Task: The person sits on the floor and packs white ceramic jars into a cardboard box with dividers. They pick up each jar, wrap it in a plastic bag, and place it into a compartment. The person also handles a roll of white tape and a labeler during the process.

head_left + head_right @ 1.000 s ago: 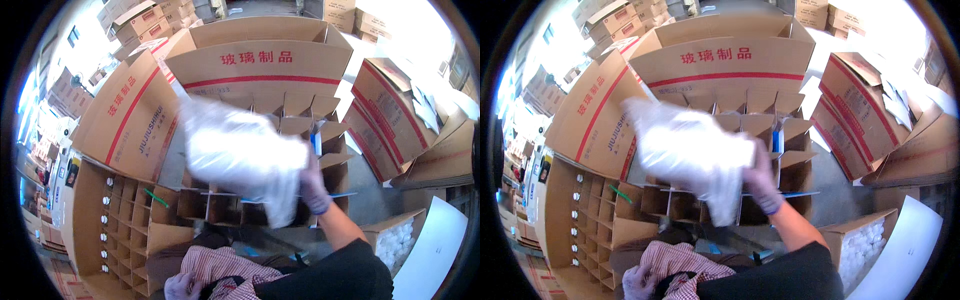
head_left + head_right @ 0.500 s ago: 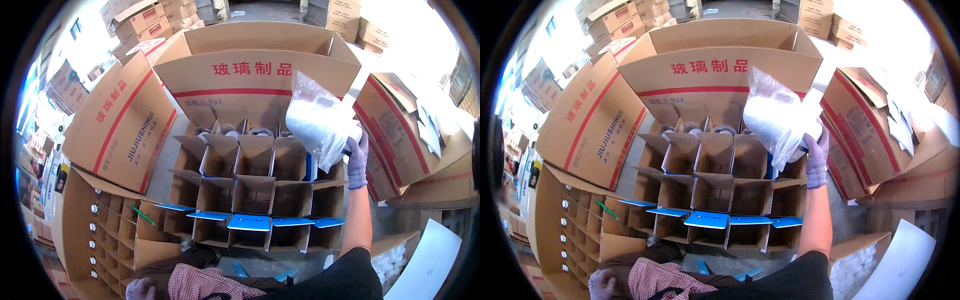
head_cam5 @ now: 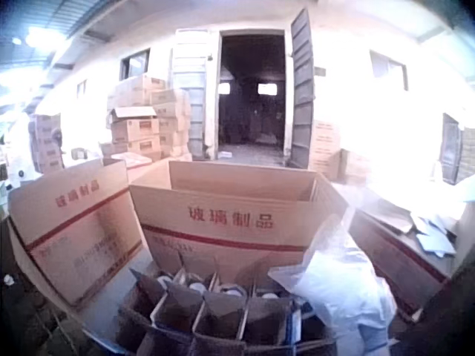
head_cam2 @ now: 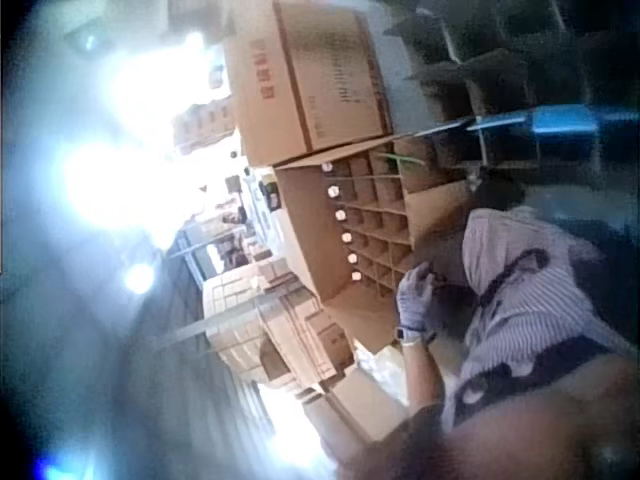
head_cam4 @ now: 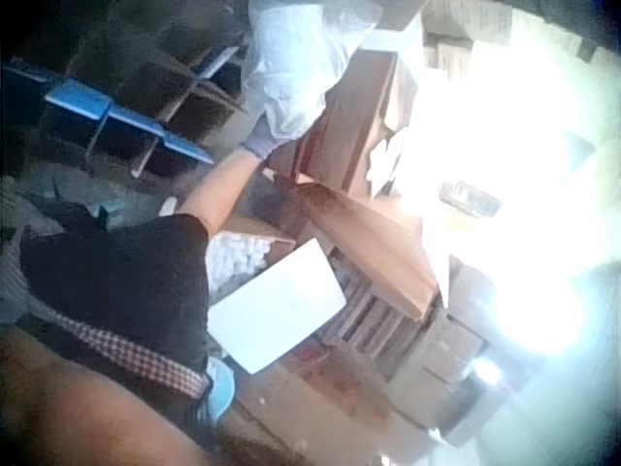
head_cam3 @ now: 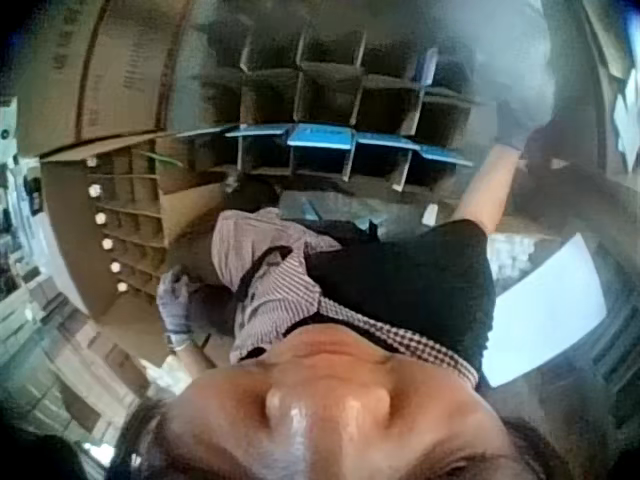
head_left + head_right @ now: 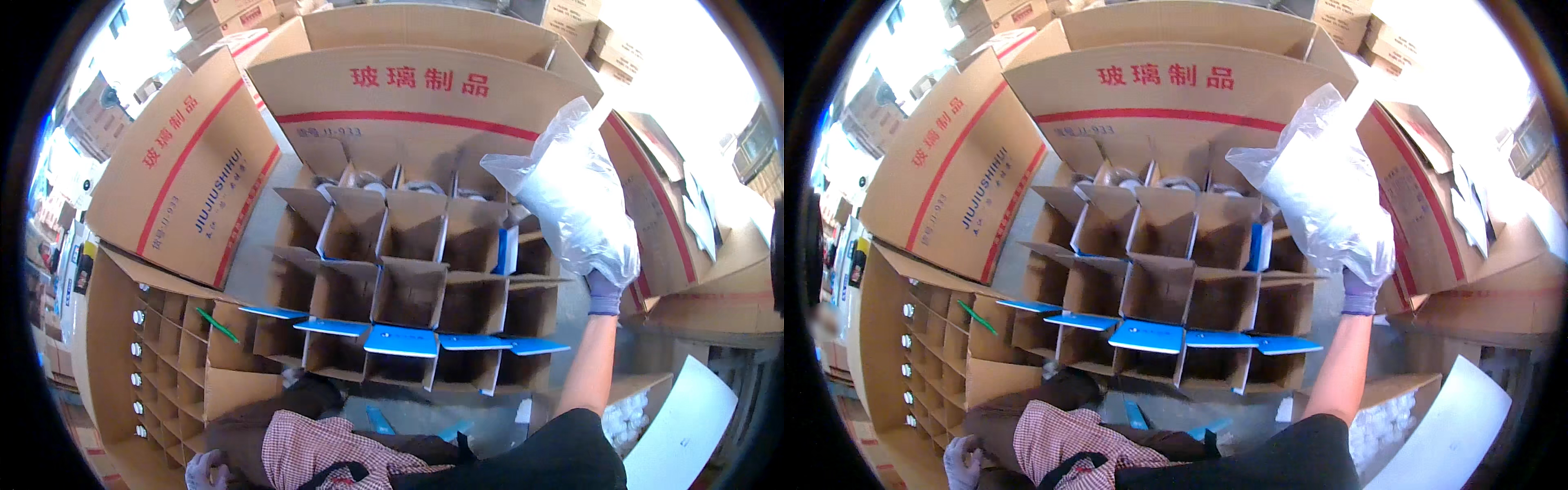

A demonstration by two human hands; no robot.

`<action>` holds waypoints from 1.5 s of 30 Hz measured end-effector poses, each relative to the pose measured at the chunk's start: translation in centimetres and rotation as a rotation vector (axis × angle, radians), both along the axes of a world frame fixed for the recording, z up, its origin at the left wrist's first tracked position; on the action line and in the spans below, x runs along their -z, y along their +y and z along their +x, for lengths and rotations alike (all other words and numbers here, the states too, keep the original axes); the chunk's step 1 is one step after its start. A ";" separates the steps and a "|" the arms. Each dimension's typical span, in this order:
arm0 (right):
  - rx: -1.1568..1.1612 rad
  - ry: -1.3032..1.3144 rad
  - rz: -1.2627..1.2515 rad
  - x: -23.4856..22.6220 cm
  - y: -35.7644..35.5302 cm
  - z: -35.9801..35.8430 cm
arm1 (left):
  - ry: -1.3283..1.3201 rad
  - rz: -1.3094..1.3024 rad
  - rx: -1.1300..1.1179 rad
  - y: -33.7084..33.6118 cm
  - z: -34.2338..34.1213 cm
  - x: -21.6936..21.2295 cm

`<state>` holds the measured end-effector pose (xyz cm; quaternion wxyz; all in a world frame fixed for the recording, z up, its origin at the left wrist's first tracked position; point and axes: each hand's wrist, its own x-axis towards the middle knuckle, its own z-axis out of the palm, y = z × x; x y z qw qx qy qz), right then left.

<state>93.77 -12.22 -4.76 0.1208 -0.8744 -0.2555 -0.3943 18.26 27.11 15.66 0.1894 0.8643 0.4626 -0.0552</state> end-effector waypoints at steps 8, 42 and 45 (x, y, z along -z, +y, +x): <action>-0.006 0.231 -0.231 -4.5 -7.8 -3.9 | -0.027 -0.030 0.008 0.5 -0.6 0.5; -1.545 0.983 -0.326 1.2 46.3 -26.5 | 0.227 0.185 -1.815 -39.7 -44.9 18.0; -1.517 0.741 -0.402 -11.0 38.6 -43.0 | 0.411 0.214 -1.808 -40.6 -53.5 19.9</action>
